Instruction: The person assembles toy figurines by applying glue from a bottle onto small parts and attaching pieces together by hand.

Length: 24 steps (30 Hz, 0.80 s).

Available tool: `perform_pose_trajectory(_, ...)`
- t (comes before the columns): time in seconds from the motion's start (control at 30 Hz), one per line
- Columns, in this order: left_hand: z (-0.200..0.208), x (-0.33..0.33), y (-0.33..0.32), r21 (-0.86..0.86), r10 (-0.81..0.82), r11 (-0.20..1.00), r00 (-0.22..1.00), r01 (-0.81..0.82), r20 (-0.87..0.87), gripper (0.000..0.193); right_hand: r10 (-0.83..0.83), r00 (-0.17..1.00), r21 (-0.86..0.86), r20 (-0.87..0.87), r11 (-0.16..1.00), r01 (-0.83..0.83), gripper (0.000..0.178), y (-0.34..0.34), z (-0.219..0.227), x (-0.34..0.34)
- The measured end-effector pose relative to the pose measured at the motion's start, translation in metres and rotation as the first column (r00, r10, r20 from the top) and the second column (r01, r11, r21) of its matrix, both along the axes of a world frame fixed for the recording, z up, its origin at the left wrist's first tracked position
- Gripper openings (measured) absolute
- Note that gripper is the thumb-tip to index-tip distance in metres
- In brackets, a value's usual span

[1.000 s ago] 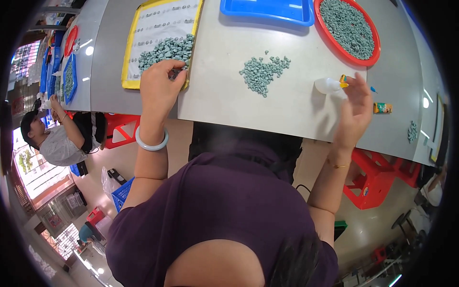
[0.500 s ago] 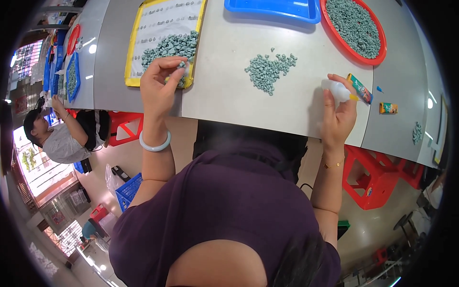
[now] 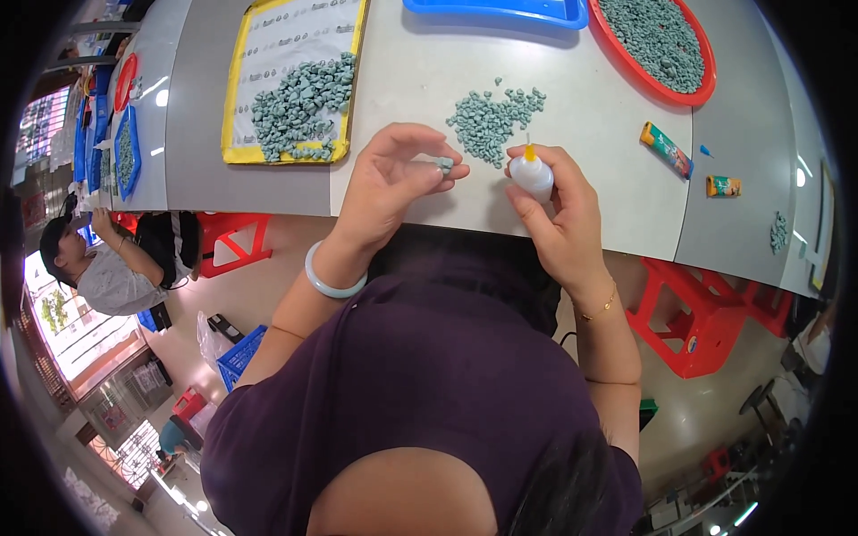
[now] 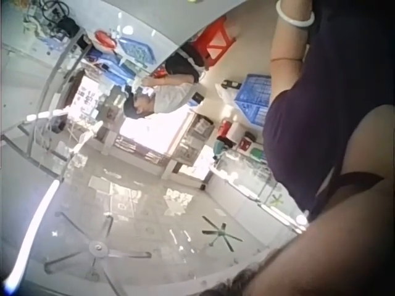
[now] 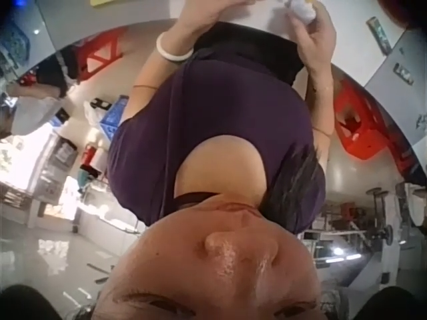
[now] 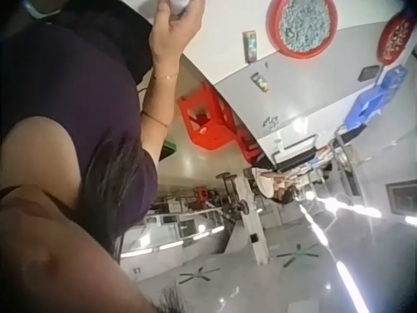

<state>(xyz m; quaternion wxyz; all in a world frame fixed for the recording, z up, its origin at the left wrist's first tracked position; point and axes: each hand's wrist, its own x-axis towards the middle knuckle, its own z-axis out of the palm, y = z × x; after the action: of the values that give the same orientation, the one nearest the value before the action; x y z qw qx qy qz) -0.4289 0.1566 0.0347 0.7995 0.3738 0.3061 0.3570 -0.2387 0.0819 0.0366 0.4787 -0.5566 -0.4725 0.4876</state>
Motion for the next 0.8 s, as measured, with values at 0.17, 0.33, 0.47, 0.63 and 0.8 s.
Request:
perform_pose_trajectory(0.17, -0.01, 0.0, -0.002, 0.085, 0.001, 0.996, 1.0, 0.002, -0.028, 0.016, -0.08, 0.979, 0.032, 0.187, 0.997, 0.076, 0.035, 0.0, 0.0, 0.003)
perform_pose_trajectory(0.33, -0.009, 0.002, -0.008, 0.136, 0.066, 0.989, 0.996, -0.057, -0.064, 0.018, -0.152, 0.889, 0.183, 0.433, 0.98, 0.078, 0.034, -0.001, 0.001, 0.011)
perform_pose_trajectory(0.47, -0.008, 0.005, -0.013, 0.2, 0.099, 0.979, 0.94, -0.033, -0.328, 0.018, -0.367, 0.64, 0.493, 0.675, 0.87, -0.021, 0.038, 0.002, 0.006, 0.011)
perform_pose_trajectory(0.63, -0.009, 0.005, -0.015, 0.359, 0.161, 0.933, 0.901, -0.006, -0.404, 0.017, -0.429, 0.548, 0.551, 0.718, 0.831, -0.071, 0.042, -0.002, 0.005, 0.012)
perform_pose_trajectory(0.8, -0.01, 0.007, -0.014, 0.361, 0.16, 0.933, 0.893, 0.002, -0.42, 0.018, -0.447, 0.516, 0.57, 0.731, 0.815, -0.101, 0.045, -0.003, 0.006, 0.012)
